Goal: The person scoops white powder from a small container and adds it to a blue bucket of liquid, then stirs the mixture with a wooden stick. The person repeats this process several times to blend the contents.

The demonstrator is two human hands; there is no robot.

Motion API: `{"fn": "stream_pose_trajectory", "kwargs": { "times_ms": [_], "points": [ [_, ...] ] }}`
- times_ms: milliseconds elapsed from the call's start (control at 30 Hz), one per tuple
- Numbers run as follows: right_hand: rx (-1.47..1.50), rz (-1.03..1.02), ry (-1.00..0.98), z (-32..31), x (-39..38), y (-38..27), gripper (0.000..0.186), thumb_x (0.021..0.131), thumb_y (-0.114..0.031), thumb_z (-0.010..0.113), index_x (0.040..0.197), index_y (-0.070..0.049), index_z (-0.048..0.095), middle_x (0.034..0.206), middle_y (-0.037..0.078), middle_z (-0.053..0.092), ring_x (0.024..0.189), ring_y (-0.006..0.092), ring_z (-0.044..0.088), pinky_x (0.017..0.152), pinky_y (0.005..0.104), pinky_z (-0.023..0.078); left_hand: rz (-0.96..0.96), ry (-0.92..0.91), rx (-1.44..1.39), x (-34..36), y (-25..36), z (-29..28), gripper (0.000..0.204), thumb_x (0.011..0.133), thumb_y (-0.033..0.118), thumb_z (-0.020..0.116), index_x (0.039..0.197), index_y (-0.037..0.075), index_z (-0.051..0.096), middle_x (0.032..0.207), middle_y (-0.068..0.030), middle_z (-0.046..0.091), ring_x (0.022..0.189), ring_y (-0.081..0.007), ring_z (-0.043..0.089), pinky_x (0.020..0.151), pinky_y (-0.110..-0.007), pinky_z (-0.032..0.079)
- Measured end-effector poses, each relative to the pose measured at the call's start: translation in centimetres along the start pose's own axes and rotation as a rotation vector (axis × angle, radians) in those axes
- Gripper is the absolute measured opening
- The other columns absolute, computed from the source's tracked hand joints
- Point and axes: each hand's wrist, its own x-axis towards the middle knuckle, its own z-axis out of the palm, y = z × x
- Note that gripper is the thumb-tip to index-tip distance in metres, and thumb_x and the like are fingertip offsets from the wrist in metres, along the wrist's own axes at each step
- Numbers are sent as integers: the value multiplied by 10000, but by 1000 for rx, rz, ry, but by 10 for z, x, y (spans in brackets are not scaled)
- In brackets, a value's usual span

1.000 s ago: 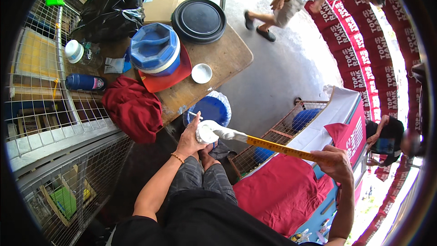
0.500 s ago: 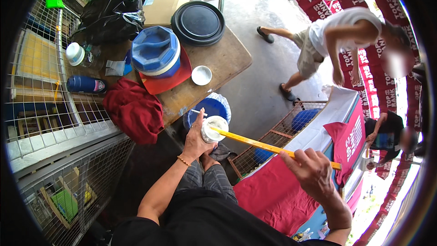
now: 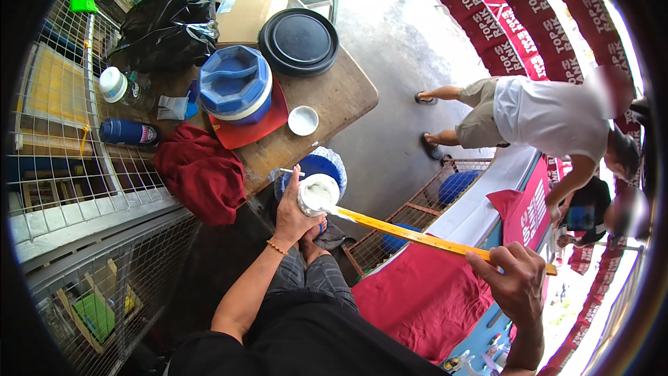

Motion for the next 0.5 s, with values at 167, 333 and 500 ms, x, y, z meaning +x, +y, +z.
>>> {"fn": "stream_pose_trajectory", "kwargs": {
  "times_ms": [167, 333, 500],
  "points": [
    [17, 81, 78, 1, 0, 5, 332, 832, -149, 880, 1148, -252, 900, 806, -29, 581, 694, 142, 613, 571, 338, 474, -58, 32, -17, -9, -13, -10, 1501, 610, 120, 1068, 1817, 19, 181, 1826, -237, 390, 1644, -408, 459, 1330, -448, 434],
    [164, 205, -30, 57, 21, 8, 348, 941, -46, 776, 1243, -205, 847, 840, 40, 623, 681, 220, 671, 592, 417, 481, -57, 103, 49, -28, -21, -38, 1457, 639, 128, 1073, 1801, -14, 206, 1810, -251, 413, 1616, -391, 503, 1316, -452, 455],
    [322, 66, -207, 257, 93, -25, 422, 1003, -84, 677, 1423, -71, 713, 1074, 150, 654, 882, 309, 771, 732, 476, 592, -124, 158, 114, -48, -19, -75, 1410, 698, 195, 1072, 1789, -55, 214, 1794, -282, 423, 1608, -411, 502, 1336, -474, 423]
  ]
}}
